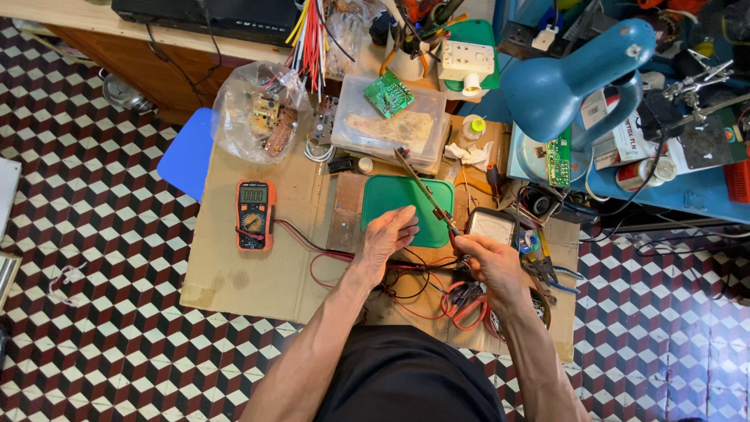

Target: The person uses a multimeter to test a circuit board on a workbench. They connect the probes to various points on the board, check the readings, and then plug a power cord into a socket to power the board for further testing.

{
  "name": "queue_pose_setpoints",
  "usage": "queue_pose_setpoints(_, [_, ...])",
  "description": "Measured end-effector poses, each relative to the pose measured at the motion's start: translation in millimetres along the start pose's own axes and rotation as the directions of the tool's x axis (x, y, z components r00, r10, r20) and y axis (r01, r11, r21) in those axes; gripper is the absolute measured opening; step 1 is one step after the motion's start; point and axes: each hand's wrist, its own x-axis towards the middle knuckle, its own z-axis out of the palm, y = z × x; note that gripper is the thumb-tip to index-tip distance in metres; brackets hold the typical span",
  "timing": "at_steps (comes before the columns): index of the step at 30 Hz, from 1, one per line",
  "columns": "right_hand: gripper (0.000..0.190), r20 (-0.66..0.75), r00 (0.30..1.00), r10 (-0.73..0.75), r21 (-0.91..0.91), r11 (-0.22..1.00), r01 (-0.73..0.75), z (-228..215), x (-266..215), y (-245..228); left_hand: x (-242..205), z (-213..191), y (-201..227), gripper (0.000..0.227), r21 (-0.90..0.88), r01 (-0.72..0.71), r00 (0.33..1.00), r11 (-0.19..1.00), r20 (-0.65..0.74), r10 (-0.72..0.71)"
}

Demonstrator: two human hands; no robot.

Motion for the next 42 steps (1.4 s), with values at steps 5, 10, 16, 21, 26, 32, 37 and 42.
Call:
queue_pose_setpoints(5, [0.019,0.064,0.989,0.133,0.126,0.982,-0.140,-13.4,13.4,3.8,10.6,15.7,4.4,0.065,0.001,0.052,0.999,0.999,0.016,-0.052])
queue_pose_setpoints(10, [0.019,0.112,0.976,0.189,0.202,0.957,-0.209,-17.1,19.4,4.8,18.6,27.3,11.4,0.072,0.045,0.138,0.990,0.989,-0.038,-0.137])
queue_pose_setpoints(16, [0.020,0.095,0.973,0.208,0.190,0.956,-0.223,-16.5,19.5,4.3,24.2,33.4,14.2,0.075,0.116,0.163,0.985,0.980,-0.072,-0.156])
queue_pose_setpoints(21, [0.020,0.087,0.978,0.192,0.184,0.961,-0.205,-14.6,16.1,0.7,30.0,36.7,10.9,0.069,0.206,0.136,0.990,0.969,-0.070,-0.124])
queue_pose_setpoints(26, [0.020,0.107,0.979,0.172,0.199,0.961,-0.191,-13.6,13.2,-1.9,32.7,36.7,6.6,0.058,0.191,0.072,0.997,0.979,-0.055,-0.062])
queue_pose_setpoints(32, [0.018,0.080,0.983,0.163,0.198,0.964,-0.176,-13.2,11.9,-0.4,34.1,36.6,5.0,0.057,0.207,0.052,0.996,0.977,-0.075,-0.037])
queue_pose_setpoints(37, [0.021,0.020,0.992,0.122,0.085,0.989,-0.124,-7.9,7.9,-0.5,33.8,37.6,1.5,0.062,0.210,-0.006,0.995,0.978,-0.097,0.027])
queue_pose_setpoints(42, [0.026,-0.103,0.962,-0.254,-0.310,0.927,0.212,7.6,-10.7,-3.9,37.7,40.7,-2.8,0.060,0.185,-0.062,0.990,0.981,-0.116,0.084])
